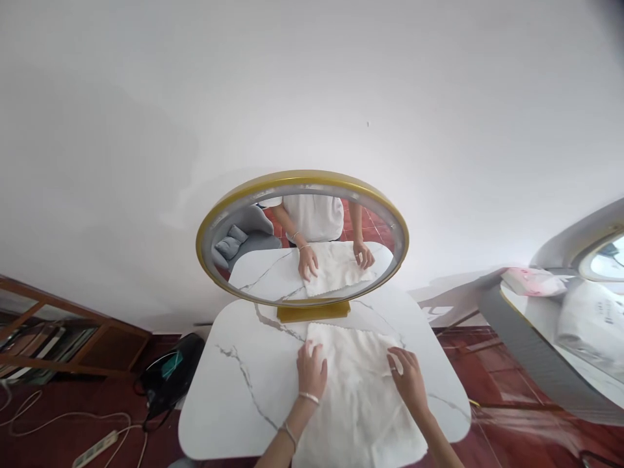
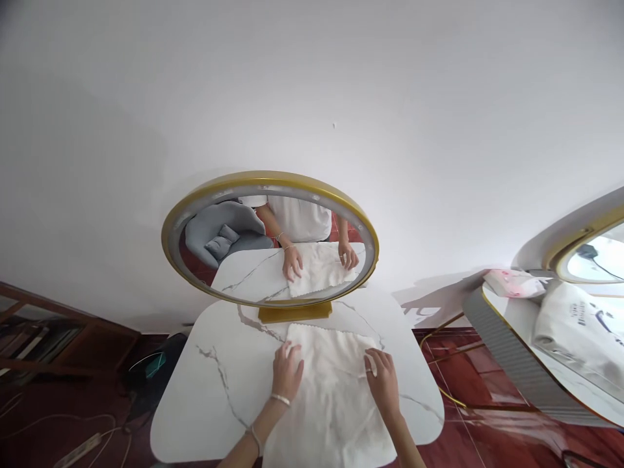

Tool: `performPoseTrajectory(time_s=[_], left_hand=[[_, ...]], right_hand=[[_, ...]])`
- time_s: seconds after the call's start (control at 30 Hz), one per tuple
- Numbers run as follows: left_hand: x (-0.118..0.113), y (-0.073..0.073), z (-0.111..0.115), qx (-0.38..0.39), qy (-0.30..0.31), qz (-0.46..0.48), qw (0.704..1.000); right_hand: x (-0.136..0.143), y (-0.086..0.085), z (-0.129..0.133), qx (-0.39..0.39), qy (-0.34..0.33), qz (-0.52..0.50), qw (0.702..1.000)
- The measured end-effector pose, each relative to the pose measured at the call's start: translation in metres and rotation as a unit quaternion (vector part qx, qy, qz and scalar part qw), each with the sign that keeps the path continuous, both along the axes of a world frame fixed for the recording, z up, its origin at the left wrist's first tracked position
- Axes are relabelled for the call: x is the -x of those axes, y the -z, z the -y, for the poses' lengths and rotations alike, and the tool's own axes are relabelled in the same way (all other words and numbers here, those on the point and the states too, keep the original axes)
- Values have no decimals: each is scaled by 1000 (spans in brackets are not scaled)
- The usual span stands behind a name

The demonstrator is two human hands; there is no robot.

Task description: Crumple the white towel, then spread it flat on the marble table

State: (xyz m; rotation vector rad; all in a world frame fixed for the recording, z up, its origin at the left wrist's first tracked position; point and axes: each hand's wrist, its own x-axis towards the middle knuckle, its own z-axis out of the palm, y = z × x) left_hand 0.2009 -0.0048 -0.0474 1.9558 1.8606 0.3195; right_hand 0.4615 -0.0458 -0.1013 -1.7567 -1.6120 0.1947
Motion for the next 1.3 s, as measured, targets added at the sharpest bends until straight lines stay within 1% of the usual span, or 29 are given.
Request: performPoseTrajectory(time_s=[0.03,0.07,0.1,0.17,0.27,0.4,0.53,0.63,0.7,0.77,0.87,0.93,1.0,1.07,1.2,1.3], left_hand=[[0,-7,-16,17,-20,-14,1000],[-1,-13,-29,35,-33,-23,999],[-3,-17,-40,52,-38,-28,998],[-8,-20,-55,74,-40,-32,996],[-13,-21,-65,103,-55,-61,991],[-13,-24,-71,122,-56,-102,986],[-11,-32,-72,106,-33,-114,987],[-13,-38,-66,107,3,-98,989],[-13,-44,-59,115,48,-72,990],[-11,-50,-52,120,109,-35,986],[-5,-61,-45,114,201,26,973],[0,-68,-44,105,234,53,965],[3,-73,-45,93,242,65,964],[5,-76,-45,79,241,67,965],[10,-85,-46,52,248,66,965],[17,-95,-46,36,256,66,964]], right_hand=[[-5,-1,-4,-8,24,17,1000],[-8,-2,-8,-10,33,34,999],[-9,-4,-13,-8,29,47,998],[-6,-7,-21,-1,-8,62,998],[8,-12,-30,5,-65,68,996],[31,-15,-34,7,-98,63,993],[43,-16,-31,6,-116,62,991],[47,-21,-31,8,-134,68,989],[52,-29,-35,10,-149,72,986],[60,-40,-42,15,-173,79,982],[74,-58,-58,43,-235,94,967],[82,-67,-68,78,-284,96,951],[87,-73,-76,116,-321,87,936],[90,-76,-79,137,-332,78,930],[88,-78,-78,144,-320,73,933],[81,-83,-74,149,-307,62,938]])
